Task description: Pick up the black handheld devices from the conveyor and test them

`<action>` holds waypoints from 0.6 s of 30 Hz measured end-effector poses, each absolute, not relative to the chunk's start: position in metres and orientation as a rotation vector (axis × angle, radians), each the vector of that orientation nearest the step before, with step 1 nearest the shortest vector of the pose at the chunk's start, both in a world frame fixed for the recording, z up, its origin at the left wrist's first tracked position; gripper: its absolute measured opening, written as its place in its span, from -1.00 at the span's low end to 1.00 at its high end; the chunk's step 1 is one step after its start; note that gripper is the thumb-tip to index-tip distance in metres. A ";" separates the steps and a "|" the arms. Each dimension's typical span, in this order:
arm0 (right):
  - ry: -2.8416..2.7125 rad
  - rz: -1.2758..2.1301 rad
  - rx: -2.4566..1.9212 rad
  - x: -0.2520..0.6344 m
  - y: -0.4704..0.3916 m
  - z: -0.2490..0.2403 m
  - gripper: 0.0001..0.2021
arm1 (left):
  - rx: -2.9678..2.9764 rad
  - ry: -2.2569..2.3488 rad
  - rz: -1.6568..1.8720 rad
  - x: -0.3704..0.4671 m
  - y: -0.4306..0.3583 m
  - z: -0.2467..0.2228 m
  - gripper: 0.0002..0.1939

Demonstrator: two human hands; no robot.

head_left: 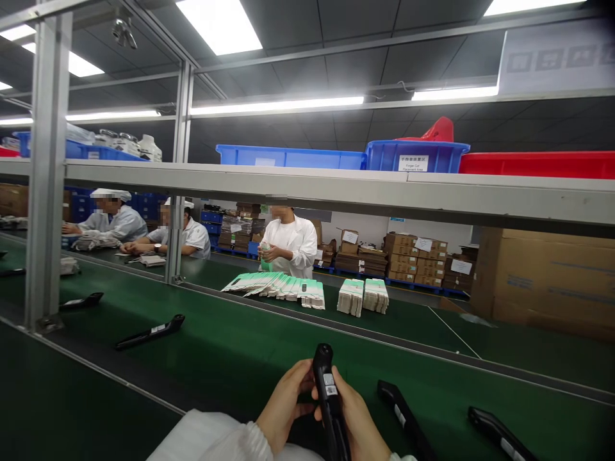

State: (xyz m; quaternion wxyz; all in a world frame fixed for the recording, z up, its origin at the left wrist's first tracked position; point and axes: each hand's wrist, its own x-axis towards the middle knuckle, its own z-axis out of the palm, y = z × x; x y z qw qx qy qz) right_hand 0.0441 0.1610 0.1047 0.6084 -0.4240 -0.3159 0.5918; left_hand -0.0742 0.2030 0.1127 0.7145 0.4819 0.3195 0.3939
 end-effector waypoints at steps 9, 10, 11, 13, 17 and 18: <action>-0.682 1.579 -0.829 0.054 0.171 0.089 -0.52 | 1.101 0.703 0.873 -0.080 0.211 0.111 -0.41; -0.670 1.587 -0.820 0.054 0.171 0.089 -0.53 | 1.153 0.657 0.891 -0.079 0.210 0.111 -0.38; -0.666 1.594 -0.832 0.053 0.170 0.089 -0.53 | 1.218 0.612 0.915 -0.078 0.210 0.111 -0.35; -0.699 1.606 -0.898 0.052 0.170 0.086 -0.51 | 1.358 0.542 0.932 -0.075 0.209 0.109 -0.29; -0.800 1.612 -1.030 0.052 0.166 0.084 -0.43 | 1.480 0.544 0.854 -0.072 0.206 0.107 -0.39; -0.799 1.601 -1.032 0.051 0.165 0.086 -0.43 | 1.476 0.572 0.866 -0.072 0.206 0.107 -0.45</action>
